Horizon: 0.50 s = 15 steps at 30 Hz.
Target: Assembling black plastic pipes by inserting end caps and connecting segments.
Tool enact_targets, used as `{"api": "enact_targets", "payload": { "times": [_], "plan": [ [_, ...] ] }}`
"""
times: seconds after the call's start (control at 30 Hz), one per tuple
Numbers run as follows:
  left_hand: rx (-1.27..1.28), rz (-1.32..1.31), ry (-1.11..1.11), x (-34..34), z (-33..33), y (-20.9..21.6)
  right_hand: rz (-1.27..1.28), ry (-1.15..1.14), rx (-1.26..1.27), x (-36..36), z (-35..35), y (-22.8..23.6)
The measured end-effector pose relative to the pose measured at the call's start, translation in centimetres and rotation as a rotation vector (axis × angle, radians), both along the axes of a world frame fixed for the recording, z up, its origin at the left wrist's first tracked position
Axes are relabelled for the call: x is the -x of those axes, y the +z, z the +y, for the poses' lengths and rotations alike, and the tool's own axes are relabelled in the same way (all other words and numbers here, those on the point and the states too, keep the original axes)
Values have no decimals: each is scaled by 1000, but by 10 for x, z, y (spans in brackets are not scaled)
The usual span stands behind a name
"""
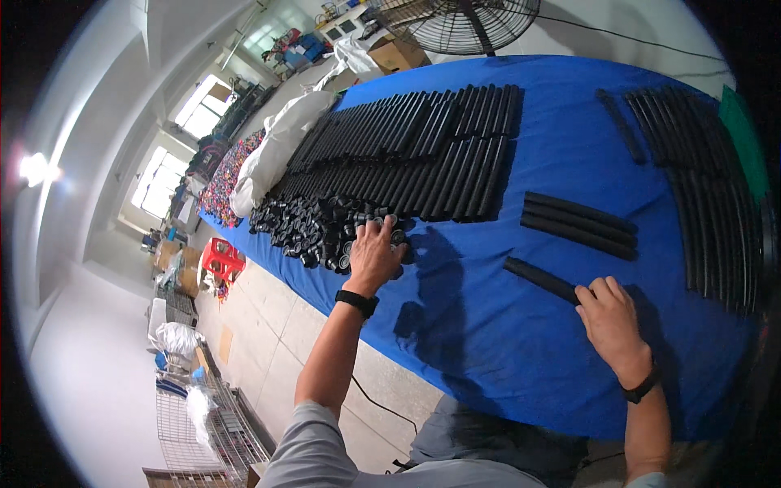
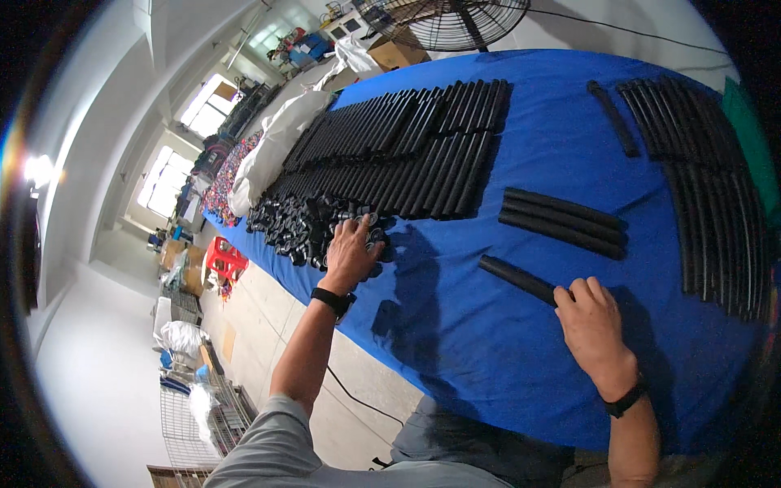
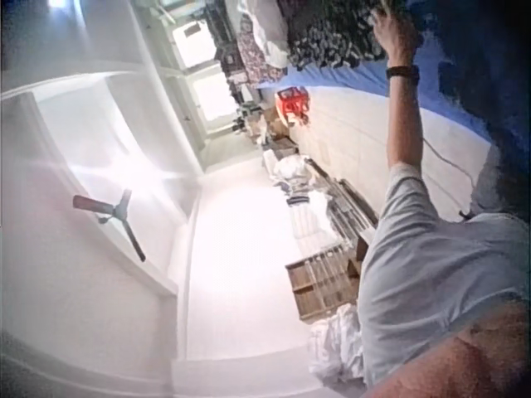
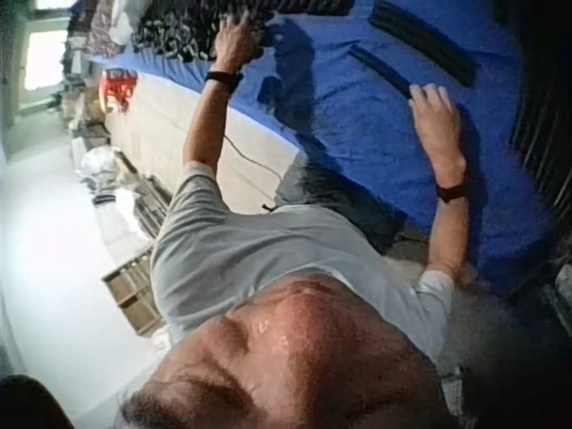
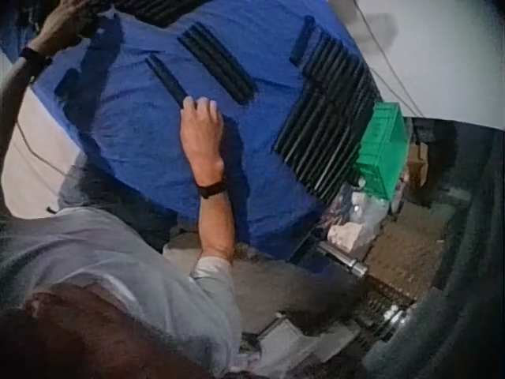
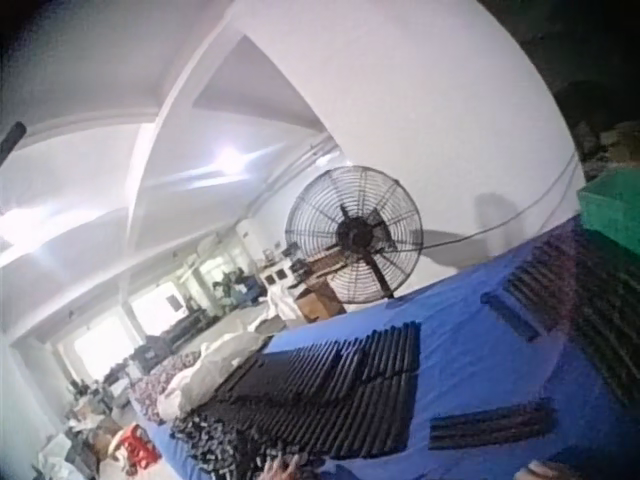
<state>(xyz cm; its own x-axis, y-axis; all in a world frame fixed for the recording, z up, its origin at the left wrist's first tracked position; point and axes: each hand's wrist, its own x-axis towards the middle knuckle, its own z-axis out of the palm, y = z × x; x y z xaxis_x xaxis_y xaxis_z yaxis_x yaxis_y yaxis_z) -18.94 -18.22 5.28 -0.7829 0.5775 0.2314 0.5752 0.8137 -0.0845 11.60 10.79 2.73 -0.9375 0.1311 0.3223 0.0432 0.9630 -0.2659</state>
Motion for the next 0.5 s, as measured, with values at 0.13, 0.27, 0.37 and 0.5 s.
{"api": "enact_targets", "payload": {
  "times": [0.13,0.27,0.37,0.5],
  "plan": [
    [146,-13,-31,12,-1,-12,-45,-9,47,-1,0,0],
    [34,74,-116,16,2,-22,-33,-1,0,-2,-3,0],
    [-176,24,-248,6,18,-14,-61,-12,-75,0,-6,-5],
    [-1046,-1081,-255,-42,63,3,-167,-28,-69,-5,-9,1]
  ]
}}
